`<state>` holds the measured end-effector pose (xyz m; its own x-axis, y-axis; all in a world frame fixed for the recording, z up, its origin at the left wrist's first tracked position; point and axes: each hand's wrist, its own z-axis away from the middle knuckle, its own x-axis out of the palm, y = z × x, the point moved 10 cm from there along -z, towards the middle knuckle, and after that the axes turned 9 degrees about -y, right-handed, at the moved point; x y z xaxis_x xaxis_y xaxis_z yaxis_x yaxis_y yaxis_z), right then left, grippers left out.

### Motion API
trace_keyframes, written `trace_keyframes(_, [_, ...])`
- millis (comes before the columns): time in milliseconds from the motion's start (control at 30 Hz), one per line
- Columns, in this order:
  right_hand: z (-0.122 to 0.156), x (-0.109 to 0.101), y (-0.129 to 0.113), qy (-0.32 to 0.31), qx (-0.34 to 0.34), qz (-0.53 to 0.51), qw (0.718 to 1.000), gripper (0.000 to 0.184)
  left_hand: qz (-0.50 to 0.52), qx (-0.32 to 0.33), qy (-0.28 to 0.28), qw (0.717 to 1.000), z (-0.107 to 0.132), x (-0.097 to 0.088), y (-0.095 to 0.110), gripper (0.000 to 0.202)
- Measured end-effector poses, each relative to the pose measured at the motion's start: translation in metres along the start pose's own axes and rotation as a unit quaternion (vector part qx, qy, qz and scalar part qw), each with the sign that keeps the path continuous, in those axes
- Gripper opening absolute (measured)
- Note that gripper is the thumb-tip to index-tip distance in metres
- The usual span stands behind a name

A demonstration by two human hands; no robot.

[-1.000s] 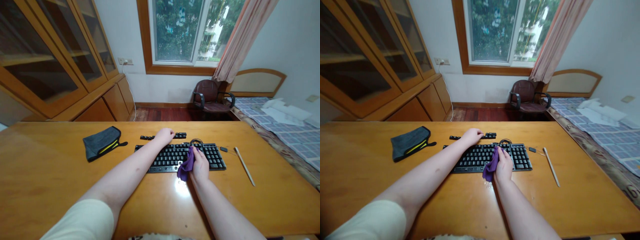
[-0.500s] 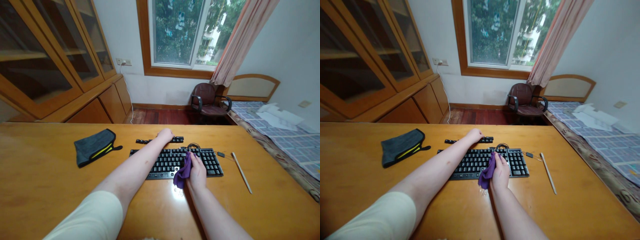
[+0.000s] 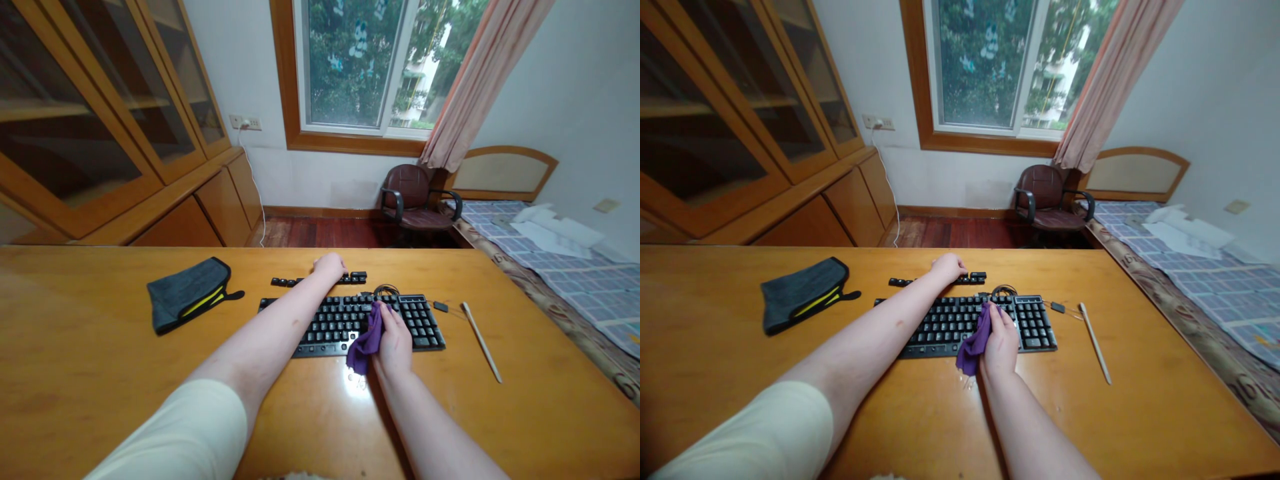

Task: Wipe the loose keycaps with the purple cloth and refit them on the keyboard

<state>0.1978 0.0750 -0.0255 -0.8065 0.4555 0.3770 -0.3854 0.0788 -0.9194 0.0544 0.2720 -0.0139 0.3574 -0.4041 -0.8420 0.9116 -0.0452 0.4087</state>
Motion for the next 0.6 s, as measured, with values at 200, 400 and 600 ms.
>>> trace_keyframes(200, [-0.002,-0.001,0.002,0.0,0.0,0.002,1.0,0.032,0.001,0.007,0.007,1.0,-0.002,0.001,0.005,0.014])
trace_keyframes(400, [-0.002,0.0,0.002,-0.004,0.004,-0.003,1.0,0.031,0.059,0.029,0.025,0.998,-0.003,-0.001,0.007,0.006])
trace_keyframes(600, [0.002,0.013,-0.002,-0.051,-0.004,0.023,0.998,0.033,0.192,0.095,0.094,0.972,0.025,-0.027,0.006,0.014])
